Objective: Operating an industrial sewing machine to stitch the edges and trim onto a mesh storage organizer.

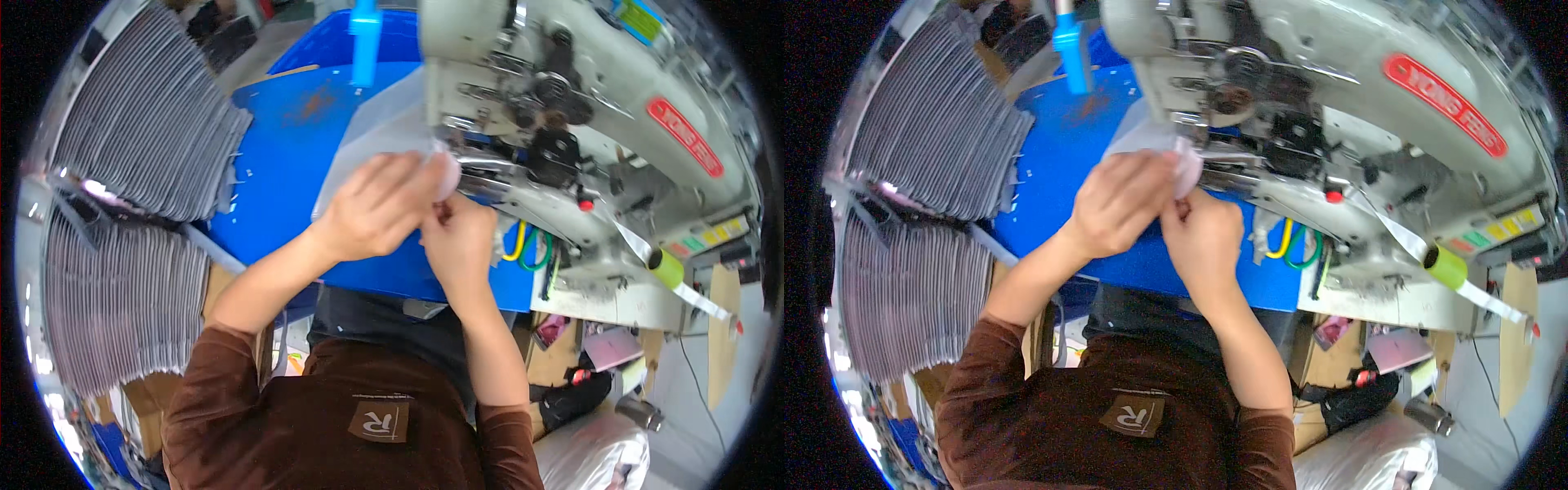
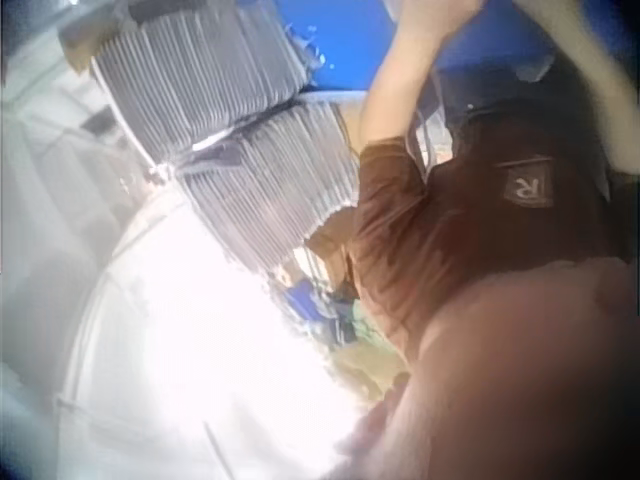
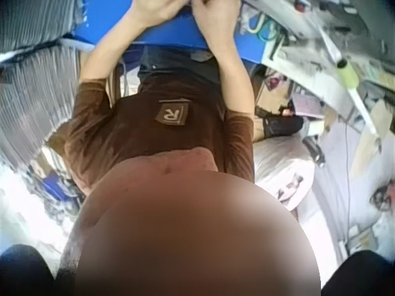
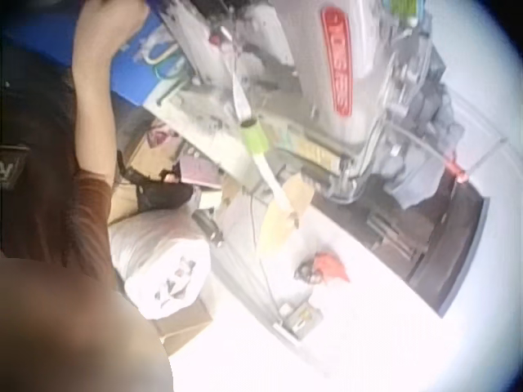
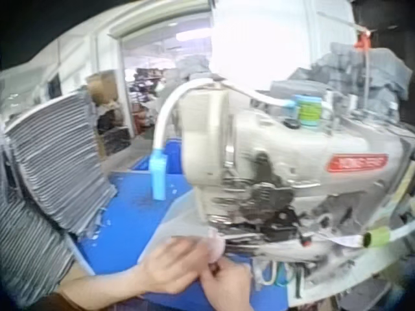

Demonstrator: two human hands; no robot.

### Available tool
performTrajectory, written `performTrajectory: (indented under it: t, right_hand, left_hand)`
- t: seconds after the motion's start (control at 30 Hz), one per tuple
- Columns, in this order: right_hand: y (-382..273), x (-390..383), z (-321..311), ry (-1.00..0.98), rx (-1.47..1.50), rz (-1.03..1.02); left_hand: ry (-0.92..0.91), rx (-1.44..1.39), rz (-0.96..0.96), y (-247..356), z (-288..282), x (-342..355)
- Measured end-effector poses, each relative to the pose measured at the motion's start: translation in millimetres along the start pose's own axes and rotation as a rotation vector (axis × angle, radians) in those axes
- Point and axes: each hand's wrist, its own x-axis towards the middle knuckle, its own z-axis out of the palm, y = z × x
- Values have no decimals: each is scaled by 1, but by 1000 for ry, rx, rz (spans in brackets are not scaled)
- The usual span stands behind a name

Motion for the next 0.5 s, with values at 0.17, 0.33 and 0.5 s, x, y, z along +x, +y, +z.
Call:
performTrajectory:
  t: [0.17,0.33,0.5]
  right_hand:
    - [5,0,1,20,88,-98]
    - [7,1,0,41,29,-277]
    - [13,9,-1,12,20,-285]
  left_hand:
    - [-191,166,238,-8,-12,28]
    - [-147,-14,28,2,2,27]
    - [-46,-84,-90,5,13,29]
